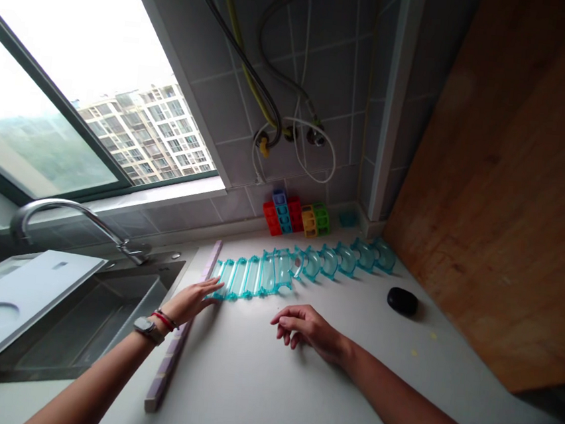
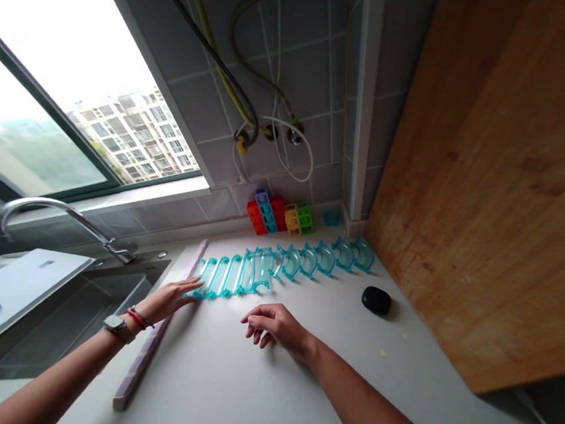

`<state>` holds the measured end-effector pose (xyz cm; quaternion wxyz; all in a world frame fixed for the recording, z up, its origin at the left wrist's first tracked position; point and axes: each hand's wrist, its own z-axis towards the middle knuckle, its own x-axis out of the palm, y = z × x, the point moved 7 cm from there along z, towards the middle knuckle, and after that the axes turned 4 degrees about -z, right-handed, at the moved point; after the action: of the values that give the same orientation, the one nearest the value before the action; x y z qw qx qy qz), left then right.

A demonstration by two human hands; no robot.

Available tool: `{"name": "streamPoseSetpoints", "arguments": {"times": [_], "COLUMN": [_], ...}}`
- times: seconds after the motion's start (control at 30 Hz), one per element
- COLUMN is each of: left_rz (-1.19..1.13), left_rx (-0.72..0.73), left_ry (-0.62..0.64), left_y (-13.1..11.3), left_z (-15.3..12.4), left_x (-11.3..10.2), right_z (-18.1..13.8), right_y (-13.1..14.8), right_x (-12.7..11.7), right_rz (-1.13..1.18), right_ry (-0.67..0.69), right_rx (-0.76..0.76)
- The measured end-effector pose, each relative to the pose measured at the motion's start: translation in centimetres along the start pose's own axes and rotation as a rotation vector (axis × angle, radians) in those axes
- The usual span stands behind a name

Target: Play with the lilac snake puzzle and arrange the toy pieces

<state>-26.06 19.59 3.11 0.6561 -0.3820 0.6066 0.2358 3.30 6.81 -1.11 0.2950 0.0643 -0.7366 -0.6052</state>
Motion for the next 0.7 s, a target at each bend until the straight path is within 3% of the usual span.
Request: {"name": "streamPoseSetpoints", "arguments": {"times": [0.1,0.23,0.33,0.4,0.5,0.7], "left_rz": [0.016,-0.172,-0.417,-0.508,-0.541,-0.503], "left_rx": [-0.03,0.021,0.139,0.207,0.248,0.225], "left_ry": [-0.086,-0.255,-0.201,-0.154,-0.158,-0.262], "left_y": [-3.5,-13.4,-21.1,-24.3,-25.3,-21.3], "left_z": [-0.6,-2.2,-2.6,-2.2,-1.2,-0.3], "left_x": [-1.2,-2.4,-2.3,-2.2,-1.9,0.1], "right_z": [-0.1,-0.2,-0.3,-0.3,-0.3,-0.1], "right_y": [0.2,0.1,0.1,0.0,-0.4,-0.7], "right_x": [0.1,-0.1,-0.5,-0.9,-1.5,-2.0], "right_rz": [-0.001,0.026,0.072,0.108,0.137,0.081], "right_ry": [0.002,-0.009,-0.02,-0.033,-0.08,-0.213], "right_rx": [0.006,0.023,0.014,0.008,0.02,0.051]}}
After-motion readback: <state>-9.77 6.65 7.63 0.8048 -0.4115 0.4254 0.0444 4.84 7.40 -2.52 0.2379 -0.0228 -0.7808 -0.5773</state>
